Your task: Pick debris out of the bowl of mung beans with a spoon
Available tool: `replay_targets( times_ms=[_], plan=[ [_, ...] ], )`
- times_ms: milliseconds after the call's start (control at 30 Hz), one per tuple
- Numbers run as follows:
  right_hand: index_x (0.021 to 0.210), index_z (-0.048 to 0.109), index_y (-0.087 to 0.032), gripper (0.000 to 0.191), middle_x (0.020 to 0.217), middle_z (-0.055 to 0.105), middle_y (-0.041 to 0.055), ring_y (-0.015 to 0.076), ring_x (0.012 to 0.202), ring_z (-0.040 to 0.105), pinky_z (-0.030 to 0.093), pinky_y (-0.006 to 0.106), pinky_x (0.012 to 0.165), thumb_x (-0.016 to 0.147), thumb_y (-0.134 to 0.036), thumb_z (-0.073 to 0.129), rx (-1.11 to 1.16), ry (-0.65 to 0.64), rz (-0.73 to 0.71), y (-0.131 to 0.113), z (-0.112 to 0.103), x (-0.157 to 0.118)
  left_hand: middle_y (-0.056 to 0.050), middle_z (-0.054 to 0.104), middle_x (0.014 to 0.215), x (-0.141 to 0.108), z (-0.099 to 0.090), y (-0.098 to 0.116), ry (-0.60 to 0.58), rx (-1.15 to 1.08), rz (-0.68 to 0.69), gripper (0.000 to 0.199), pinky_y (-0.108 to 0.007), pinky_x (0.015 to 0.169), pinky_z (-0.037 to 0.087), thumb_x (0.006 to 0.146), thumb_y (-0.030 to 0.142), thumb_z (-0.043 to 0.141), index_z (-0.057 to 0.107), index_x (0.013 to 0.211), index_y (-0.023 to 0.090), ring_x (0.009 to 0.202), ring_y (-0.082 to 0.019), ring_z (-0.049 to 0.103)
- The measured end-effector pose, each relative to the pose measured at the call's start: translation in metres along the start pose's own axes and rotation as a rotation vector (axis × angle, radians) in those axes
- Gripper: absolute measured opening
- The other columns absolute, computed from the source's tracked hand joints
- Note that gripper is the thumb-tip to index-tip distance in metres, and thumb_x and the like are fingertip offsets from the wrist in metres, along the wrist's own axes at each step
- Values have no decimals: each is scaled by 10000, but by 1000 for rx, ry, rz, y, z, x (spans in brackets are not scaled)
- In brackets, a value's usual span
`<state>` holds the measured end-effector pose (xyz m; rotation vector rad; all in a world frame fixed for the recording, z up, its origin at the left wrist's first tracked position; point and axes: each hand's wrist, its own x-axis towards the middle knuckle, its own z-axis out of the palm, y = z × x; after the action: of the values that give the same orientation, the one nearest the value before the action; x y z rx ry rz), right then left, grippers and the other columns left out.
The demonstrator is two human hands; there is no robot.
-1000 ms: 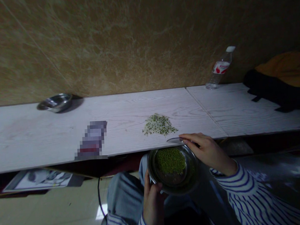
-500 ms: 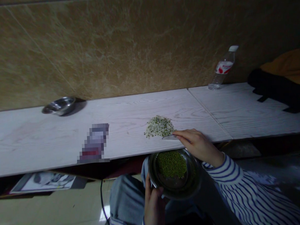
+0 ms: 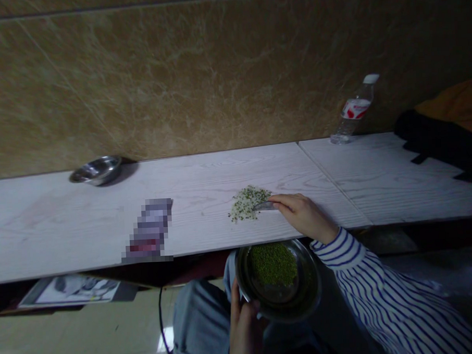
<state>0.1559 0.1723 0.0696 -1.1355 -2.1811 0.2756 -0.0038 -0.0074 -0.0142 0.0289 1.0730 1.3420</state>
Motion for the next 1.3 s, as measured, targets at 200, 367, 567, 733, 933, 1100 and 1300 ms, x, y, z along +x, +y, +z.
replay_targets(
  times_ms=[200, 367, 567, 733, 933, 1100, 1300],
  plan=[
    [1059, 683, -216, 243, 1029, 736, 30, 180, 930, 682, 529, 328, 848, 895, -192, 506, 23, 72, 37, -2, -7, 3, -71, 516, 1299, -1, 1, 1, 8, -1, -3, 798, -366, 835, 470, 649, 256, 603, 358, 1405, 331, 1090, -271, 512],
    [1087, 674, -206, 259, 1021, 736, 52, 193, 897, 689, 538, 329, 816, 893, -214, 502, -28, 137, 131, 10, -13, 8, -78, 548, 1256, -2, 1, 1, 4, -7, -2, 795, -361, 829, 473, 650, 250, 612, 367, 1402, 326, 1065, -261, 529],
    [1080, 681, -210, 270, 1032, 733, 70, 221, 910, 686, 539, 366, 812, 875, -227, 506, -56, 173, 223, 30, -11, 23, -78, 565, 1226, -3, 1, 1, -10, -13, 6, 809, -374, 833, 477, 635, 248, 633, 382, 1399, 336, 1053, -269, 552],
    [1047, 692, -201, 254, 988, 740, 71, 211, 905, 683, 529, 369, 830, 849, -194, 533, -2, 137, 233, 36, -3, 36, -76, 571, 1222, -2, 0, 0, -18, -16, 5, 809, -379, 824, 478, 634, 251, 632, 378, 1397, 334, 994, -252, 571],
    [1039, 690, -182, 244, 950, 740, 75, 195, 877, 682, 536, 346, 796, 847, -179, 539, 101, 80, 211, 36, 4, 36, -80, 534, 1278, -3, 1, -1, 2, -16, 19, 797, -369, 819, 475, 643, 258, 619, 374, 1398, 324, 1077, -276, 530],
    [1054, 680, -185, 248, 942, 738, 73, 183, 848, 686, 551, 341, 773, 852, -188, 536, 209, 41, 197, 35, 6, 30, -88, 550, 1254, -7, 4, 3, -22, 2, 20, 799, -357, 797, 481, 648, 260, 623, 369, 1403, 316, 1043, -268, 549],
    [1036, 688, -188, 244, 958, 735, 68, 182, 851, 685, 551, 348, 787, 846, -187, 535, 276, 4, 181, 28, 3, 22, -72, 535, 1288, -8, 6, 4, -41, 3, 20, 798, -357, 784, 483, 645, 248, 619, 368, 1396, 341, 1070, -271, 538]
  ],
)
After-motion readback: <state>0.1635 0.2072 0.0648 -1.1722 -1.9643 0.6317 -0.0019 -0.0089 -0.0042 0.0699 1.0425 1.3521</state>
